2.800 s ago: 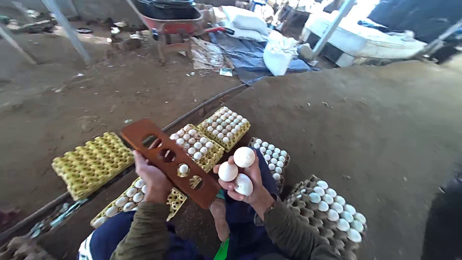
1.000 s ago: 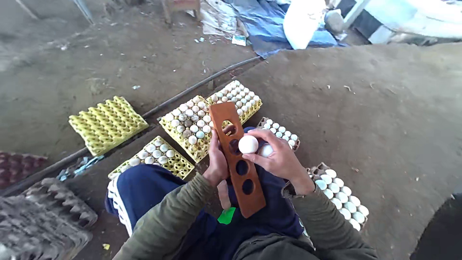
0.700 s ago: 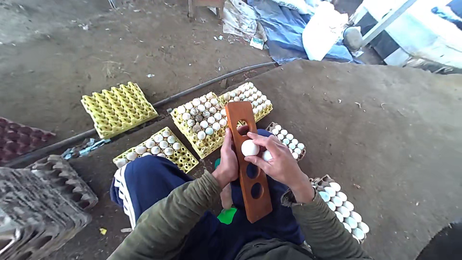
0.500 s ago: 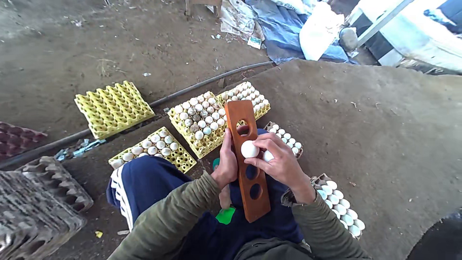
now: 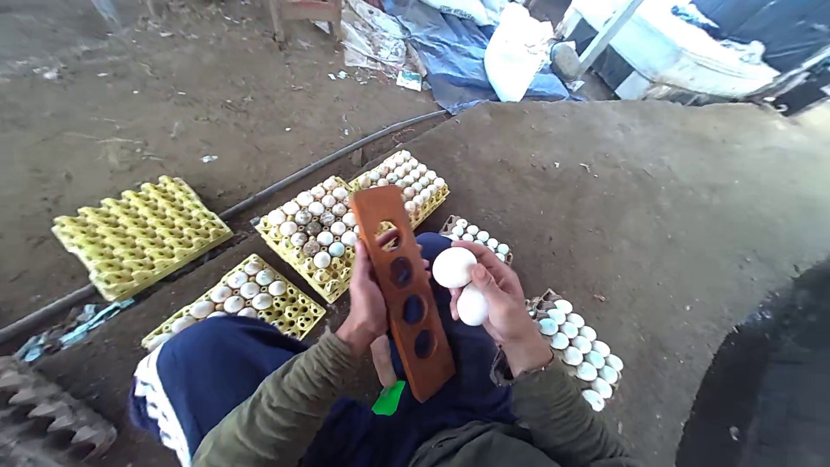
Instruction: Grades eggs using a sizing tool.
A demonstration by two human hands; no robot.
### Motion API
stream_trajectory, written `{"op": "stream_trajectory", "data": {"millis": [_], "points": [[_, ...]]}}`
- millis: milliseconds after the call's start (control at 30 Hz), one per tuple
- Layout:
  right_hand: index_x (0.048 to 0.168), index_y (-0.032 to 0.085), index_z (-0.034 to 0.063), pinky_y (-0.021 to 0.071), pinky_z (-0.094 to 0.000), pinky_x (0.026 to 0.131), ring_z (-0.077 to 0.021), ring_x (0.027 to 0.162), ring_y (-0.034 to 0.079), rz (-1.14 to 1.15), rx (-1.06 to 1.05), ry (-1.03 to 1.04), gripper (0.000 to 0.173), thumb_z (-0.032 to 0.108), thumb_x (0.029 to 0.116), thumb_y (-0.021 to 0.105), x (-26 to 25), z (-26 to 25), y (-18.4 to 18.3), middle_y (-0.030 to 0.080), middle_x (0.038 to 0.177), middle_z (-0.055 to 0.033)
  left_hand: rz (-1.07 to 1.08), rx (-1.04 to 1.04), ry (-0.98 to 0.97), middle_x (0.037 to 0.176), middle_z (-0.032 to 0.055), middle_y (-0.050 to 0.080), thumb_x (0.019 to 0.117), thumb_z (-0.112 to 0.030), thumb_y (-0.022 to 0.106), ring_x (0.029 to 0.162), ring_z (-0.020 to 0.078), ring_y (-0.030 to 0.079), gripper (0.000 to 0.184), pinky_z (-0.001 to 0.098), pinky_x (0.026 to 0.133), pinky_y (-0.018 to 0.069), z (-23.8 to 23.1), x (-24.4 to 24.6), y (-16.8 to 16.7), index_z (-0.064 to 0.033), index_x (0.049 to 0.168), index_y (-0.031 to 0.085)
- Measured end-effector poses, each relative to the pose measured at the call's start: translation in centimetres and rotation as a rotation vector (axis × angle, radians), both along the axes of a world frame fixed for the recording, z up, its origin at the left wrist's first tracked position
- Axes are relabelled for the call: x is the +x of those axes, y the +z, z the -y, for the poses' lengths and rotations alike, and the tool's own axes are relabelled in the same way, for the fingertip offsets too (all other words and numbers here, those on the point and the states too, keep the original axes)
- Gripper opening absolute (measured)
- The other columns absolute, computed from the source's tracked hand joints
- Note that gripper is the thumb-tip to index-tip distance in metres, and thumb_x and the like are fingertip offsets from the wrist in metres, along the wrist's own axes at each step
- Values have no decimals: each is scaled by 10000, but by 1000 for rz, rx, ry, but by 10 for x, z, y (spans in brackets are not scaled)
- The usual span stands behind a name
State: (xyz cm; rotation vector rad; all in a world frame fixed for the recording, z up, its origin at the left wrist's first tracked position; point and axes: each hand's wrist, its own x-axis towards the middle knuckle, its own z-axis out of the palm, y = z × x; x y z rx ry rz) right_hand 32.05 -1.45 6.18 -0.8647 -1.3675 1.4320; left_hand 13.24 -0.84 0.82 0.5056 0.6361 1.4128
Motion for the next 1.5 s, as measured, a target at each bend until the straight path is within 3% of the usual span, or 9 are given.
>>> {"op": "stream_trajectory", "data": {"millis": [133,433,567,733,867,1200,1333,1433,1500], "points": [[1357,547,122,557,-264,510,-149,632,657,-394,-252,149,504,512,1065,419,28,7,-2,703,994,-110,22,60,-37,1129,162,721,1021,-553,-76,980,310,729,784,479,849,615,-5,-3,-7,-174,1472,442],[1220,608,113,545,-232,532,-132,677,675,-576,-340,41,467,509,1052,428,95,34,-16,706,951,-75,-96,105,-17,1156,113,729,993,-567,-136,1010,296,728,835,462,839,621,-7,-6,-14,-209,1437,474],[1158,602,93,554,-241,527,-116,637,659,-199,-375,-457,543,443,1112,190,159,67,-24,717,934,-67,-135,146,-59,1245,73,691,992,-590,-112,1087,272,697,828,469,883,601,-9,-12,-21,-245,1397,522],[1382,556,51,591,-398,755,-209,822,687,626,-450,-945,404,305,1068,541,283,121,-70,695,1029,-145,-145,168,-123,1349,83,623,977,-600,-130,1143,292,662,814,477,885,585,-10,-22,-32,-280,1462,440],[1416,513,16,514,-535,985,-350,1093,665,1038,-694,-913,562,324,982,694,332,153,-111,669,1207,-232,-151,189,-151,1335,83,615,1005,-542,-82,1095,285,674,724,452,866,592,-11,-17,-36,-281,1477,400],[1426,549,80,467,-596,1035,-423,1225,594,1366,-822,-616,534,333,973,679,346,143,-162,605,1327,-254,-148,201,-155,1354,82,607,1017,-535,-52,1145,296,656,703,473,886,587,-8,-16,-34,-277,1475,416],[1387,547,-13,490,-544,1018,-389,1175,625,1093,-792,-906,488,327,1039,585,346,141,-153,625,1279,-271,-149,174,-122,1337,78,623,1001,-562,-77,1126,290,666,743,467,881,588,-3,-17,-30,-287,1467,432],[1224,555,8,580,-390,738,-235,832,648,272,-819,-1171,360,326,1104,436,327,128,-132,622,999,-151,-157,151,-114,1334,74,627,959,-627,-149,1110,290,673,838,472,862,592,-1,-20,-29,-298,1457,441],[1094,554,27,616,-398,709,-241,762,675,-111,-689,-1075,255,244,1083,420,302,116,-107,638,914,-134,-173,137,-123,1323,56,638,953,-627,-154,1083,276,684,833,447,816,601,0,-17,-23,-324,1436,453]]}}
